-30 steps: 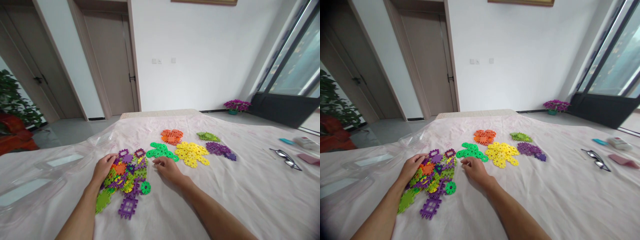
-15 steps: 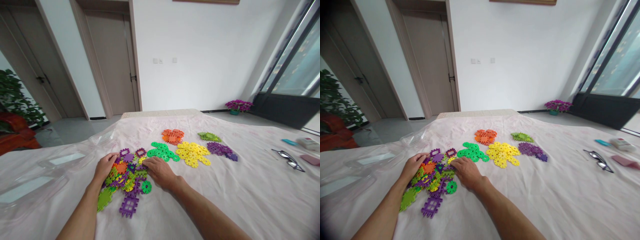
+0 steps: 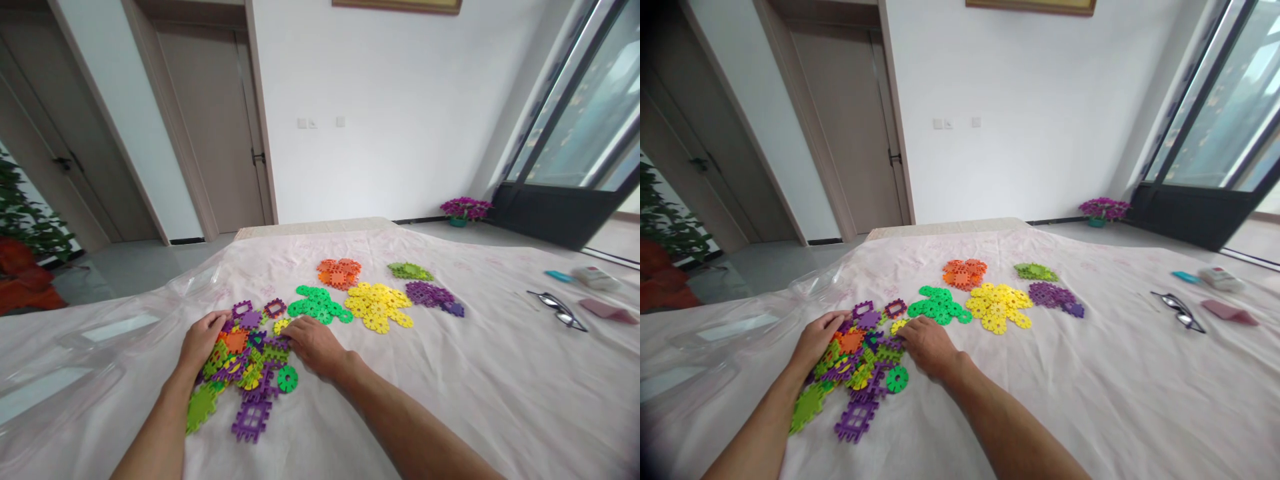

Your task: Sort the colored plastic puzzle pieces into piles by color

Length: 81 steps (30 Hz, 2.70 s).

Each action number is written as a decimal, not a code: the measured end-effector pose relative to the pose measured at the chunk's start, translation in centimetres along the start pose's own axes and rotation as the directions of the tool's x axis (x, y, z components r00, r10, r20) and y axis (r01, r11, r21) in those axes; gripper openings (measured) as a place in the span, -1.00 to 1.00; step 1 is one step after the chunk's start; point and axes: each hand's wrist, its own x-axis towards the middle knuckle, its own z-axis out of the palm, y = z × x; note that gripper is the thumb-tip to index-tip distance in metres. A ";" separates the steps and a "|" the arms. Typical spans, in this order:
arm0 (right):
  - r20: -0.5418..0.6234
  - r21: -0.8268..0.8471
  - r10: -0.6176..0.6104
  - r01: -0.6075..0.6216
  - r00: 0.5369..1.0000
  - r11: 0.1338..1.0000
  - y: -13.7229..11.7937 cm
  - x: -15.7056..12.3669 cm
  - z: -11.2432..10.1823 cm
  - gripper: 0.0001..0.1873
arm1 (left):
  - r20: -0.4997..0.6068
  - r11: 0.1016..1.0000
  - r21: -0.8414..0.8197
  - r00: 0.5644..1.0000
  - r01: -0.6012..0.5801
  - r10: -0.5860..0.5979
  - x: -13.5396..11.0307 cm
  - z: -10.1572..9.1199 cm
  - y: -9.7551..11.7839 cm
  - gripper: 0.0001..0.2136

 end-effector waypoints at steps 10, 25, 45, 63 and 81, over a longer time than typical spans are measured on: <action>-0.196 0.023 0.157 -0.156 0.968 0.988 0.9 -1.0 0.0 -0.79 | -0.001 1.000 0.023 1.000 0.007 -0.007 -0.1 -0.1 0.3 -0.62; -0.723 0.203 0.667 -0.870 0.177 0.450 16.4 -11.3 -9.9 -0.63 | -0.007 0.999 0.034 1.000 -0.003 0.003 0.1 -0.1 -0.1 -0.63; -0.284 0.016 0.158 -0.160 0.946 0.987 5.1 -2.2 -3.5 -0.62 | -0.001 1.000 0.004 1.000 0.014 -0.014 0.0 0.0 0.0 -0.62; 0.035 -0.063 0.146 -0.143 0.989 0.988 2.4 1.3 0.2 -0.59 | -0.003 1.000 0.008 1.000 -0.001 0.001 -0.2 0.0 0.6 -0.63; -0.108 0.301 0.351 -0.306 0.930 0.903 3.2 1.4 1.8 -0.75 | -0.031 0.999 0.041 0.999 -0.008 0.009 -0.4 -0.1 1.1 -0.64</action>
